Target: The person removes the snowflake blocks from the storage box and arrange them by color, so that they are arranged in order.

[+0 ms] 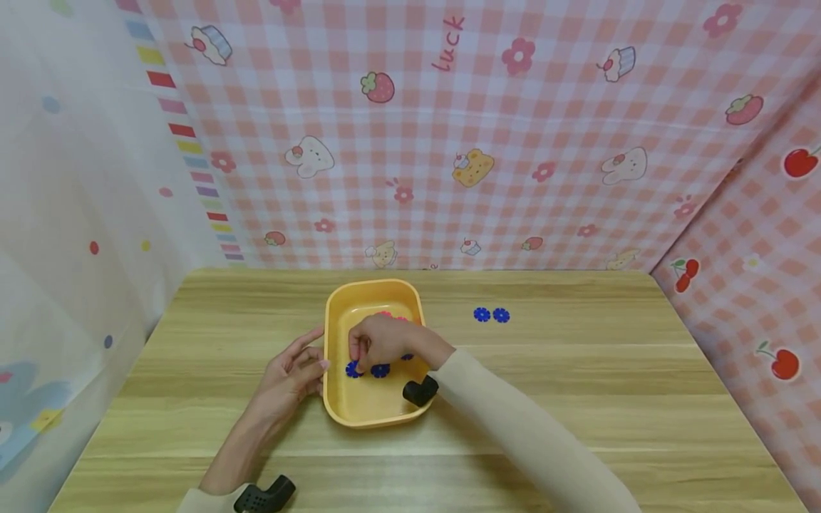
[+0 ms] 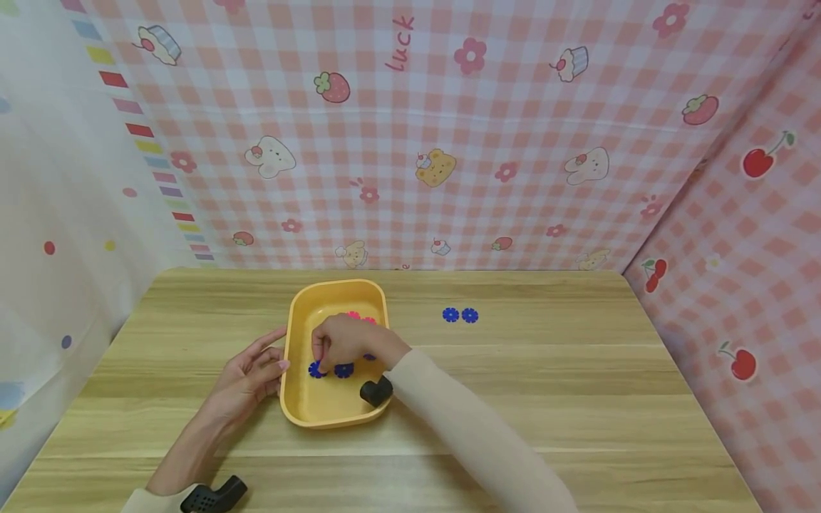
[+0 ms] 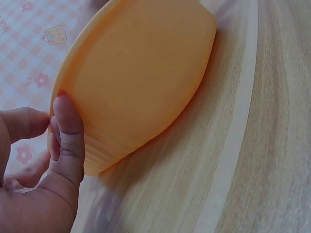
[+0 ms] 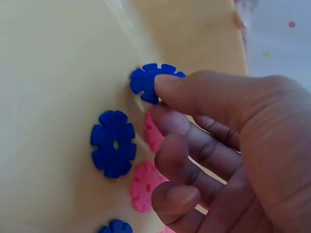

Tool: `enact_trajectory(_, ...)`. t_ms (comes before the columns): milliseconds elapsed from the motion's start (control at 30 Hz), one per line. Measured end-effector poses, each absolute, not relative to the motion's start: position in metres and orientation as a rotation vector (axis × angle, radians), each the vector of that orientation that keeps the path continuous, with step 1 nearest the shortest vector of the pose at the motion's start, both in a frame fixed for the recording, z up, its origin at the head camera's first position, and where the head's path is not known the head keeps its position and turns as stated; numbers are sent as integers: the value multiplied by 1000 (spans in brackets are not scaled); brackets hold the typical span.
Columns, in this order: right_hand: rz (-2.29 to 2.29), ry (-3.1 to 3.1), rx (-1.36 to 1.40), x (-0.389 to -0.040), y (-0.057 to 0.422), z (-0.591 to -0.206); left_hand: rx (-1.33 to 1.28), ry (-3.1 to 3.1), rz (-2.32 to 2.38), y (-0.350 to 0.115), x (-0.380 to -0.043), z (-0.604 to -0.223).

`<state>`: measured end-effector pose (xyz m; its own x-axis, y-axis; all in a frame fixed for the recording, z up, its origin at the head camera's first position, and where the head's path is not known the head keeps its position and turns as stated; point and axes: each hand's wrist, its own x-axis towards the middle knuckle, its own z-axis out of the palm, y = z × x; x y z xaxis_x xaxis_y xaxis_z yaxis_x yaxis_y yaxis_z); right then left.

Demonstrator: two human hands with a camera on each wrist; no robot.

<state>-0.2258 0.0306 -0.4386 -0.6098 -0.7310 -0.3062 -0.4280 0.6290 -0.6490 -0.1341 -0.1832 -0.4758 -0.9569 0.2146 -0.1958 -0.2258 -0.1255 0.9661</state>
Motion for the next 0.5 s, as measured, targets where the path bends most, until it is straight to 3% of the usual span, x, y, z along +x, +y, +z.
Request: enact_trajectory(500,-917,2258,-896,-220,59,-421,-14,1857,2156,-184,-134,-475)
